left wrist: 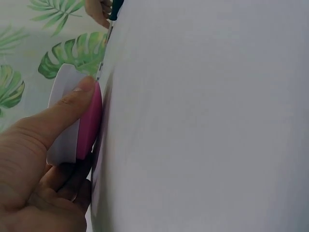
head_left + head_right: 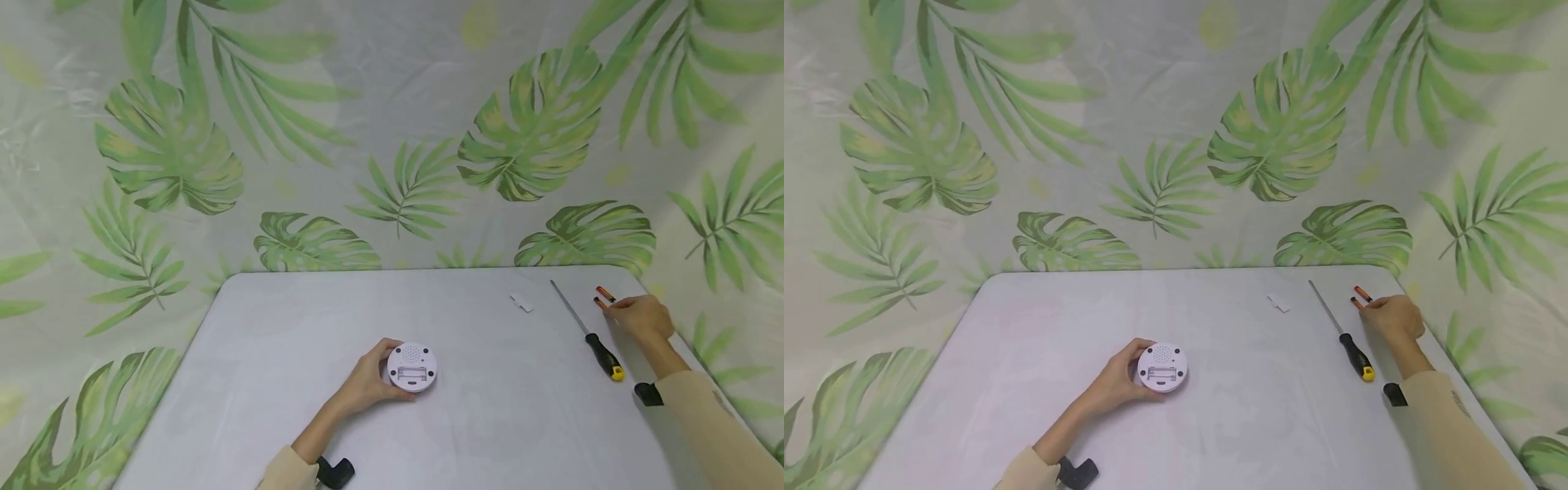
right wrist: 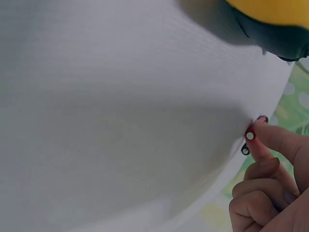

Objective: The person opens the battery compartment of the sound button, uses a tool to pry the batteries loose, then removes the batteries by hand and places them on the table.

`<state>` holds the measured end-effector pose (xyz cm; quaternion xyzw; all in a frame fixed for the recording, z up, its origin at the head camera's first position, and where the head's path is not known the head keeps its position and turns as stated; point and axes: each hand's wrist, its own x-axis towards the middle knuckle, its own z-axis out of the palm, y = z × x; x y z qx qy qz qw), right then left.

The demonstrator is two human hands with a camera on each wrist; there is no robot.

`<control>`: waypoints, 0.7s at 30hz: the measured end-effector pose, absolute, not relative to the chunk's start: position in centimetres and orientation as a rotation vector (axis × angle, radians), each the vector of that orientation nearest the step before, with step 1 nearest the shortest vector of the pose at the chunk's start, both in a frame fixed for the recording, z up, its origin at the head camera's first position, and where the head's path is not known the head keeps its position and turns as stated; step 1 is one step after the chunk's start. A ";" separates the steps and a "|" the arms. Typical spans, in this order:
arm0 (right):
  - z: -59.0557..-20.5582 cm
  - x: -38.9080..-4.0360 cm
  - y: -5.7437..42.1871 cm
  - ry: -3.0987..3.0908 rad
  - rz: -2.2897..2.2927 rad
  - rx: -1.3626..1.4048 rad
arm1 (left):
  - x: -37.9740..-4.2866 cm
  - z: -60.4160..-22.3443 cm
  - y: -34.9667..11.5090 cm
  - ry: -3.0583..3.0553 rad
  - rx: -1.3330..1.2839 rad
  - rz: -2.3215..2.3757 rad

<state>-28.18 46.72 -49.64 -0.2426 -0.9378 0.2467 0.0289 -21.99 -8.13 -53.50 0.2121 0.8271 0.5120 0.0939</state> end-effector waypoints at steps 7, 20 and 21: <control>-49.1 -29.6 46.3 -2.919 0.712 -0.701 | -22.4 -53.4 -7.6 2.474 0.641 1.509; -46.6 -27.9 45.9 -2.947 0.685 -0.543 | -23.0 -53.4 -7.5 2.445 0.688 1.431; -46.1 -27.6 45.6 -2.950 0.664 -0.511 | -23.0 -53.4 -7.5 2.439 0.689 1.433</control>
